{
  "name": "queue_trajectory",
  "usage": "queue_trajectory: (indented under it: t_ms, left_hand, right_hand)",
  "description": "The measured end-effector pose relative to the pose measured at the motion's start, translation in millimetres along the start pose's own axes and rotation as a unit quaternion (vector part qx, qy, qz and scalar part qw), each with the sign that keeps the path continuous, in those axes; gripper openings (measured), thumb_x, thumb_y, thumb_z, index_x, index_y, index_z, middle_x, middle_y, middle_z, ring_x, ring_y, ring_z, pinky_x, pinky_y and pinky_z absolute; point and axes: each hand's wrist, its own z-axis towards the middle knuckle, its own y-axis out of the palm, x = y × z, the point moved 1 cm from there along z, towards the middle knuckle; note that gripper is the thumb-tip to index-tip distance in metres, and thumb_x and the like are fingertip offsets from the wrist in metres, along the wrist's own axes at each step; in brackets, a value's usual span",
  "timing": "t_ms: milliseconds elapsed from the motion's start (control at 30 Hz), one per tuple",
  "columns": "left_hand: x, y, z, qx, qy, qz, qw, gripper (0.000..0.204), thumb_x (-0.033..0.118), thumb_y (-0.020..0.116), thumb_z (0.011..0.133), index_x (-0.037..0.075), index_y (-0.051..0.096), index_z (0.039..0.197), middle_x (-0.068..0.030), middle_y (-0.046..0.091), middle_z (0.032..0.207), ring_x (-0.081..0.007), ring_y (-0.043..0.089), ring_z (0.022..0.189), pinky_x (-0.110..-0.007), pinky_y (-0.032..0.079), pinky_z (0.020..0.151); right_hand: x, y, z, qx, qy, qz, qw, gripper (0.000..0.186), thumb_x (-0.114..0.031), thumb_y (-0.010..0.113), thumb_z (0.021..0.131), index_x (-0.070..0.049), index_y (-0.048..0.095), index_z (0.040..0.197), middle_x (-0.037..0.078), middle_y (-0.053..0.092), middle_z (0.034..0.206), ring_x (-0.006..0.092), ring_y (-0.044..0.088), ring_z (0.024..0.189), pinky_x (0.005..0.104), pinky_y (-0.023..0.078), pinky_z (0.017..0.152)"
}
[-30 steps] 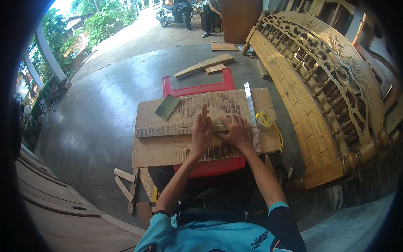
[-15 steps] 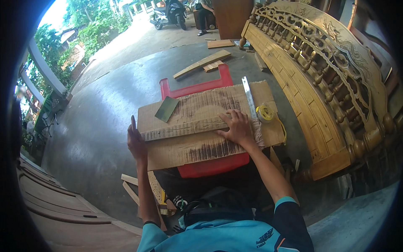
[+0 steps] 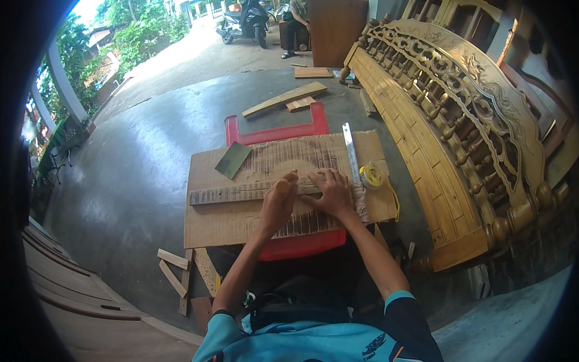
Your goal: Measuring and brushing a wooden plank in a workshop.
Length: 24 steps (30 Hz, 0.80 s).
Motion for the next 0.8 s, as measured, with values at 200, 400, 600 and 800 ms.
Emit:
queue_trajectory:
  t_ms: [200, 400, 600, 800]
  left_hand:
    - [-48, -121, -38, 0.146, -0.053, 0.062, 0.986, 0.023, 0.003, 0.052, 0.091, -0.002, 0.054, 0.113, -0.0165, 0.064, 0.106, -0.0207, 0.063, 0.098, -0.03, 0.047, 0.083]
    - [-63, -213, -40, 0.29, -0.154, 0.257, 0.909, 0.023, 0.01, 0.052, 0.094, -0.004, 0.056, 0.112, -0.0182, 0.067, 0.097, -0.0248, 0.066, 0.09, -0.033, 0.05, 0.077]
    - [-61, -189, -33, 0.279, -0.16, 0.267, 0.908, 0.021, 0.003, 0.052, 0.089, -0.001, 0.058, 0.109, -0.0197, 0.065, 0.101, -0.0322, 0.064, 0.097, -0.038, 0.05, 0.08]
    - [-2, -64, -17, 0.126, 0.008, 0.11, 0.986, 0.022, 0.002, 0.057, 0.083, 0.004, 0.06, 0.105, -0.0184, 0.066, 0.094, -0.0339, 0.066, 0.084, -0.039, 0.051, 0.07]
  right_hand:
    - [4, 3, -1, 0.004, 0.001, 0.023, 1.0, 0.057, -0.06, 0.061, 0.076, -0.017, 0.063, 0.114, 0.009, 0.057, 0.111, 0.0267, 0.052, 0.106, 0.0432, 0.039, 0.092]
    - [4, 0, -5, 0.038, -0.032, 0.029, 0.998, 0.053, -0.054, 0.065, 0.075, -0.017, 0.062, 0.112, 0.008, 0.054, 0.107, 0.0248, 0.049, 0.105, 0.0428, 0.036, 0.092]
    - [-1, -6, -8, 0.086, -0.081, 0.01, 0.993, 0.054, -0.045, 0.075, 0.068, -0.015, 0.057, 0.109, 0.007, 0.049, 0.106, 0.0262, 0.045, 0.102, 0.0431, 0.032, 0.09]
    - [-2, -3, -10, 0.08, -0.08, 0.022, 0.993, 0.051, -0.041, 0.076, 0.068, -0.016, 0.057, 0.108, 0.008, 0.048, 0.105, 0.0287, 0.045, 0.1, 0.0448, 0.033, 0.089]
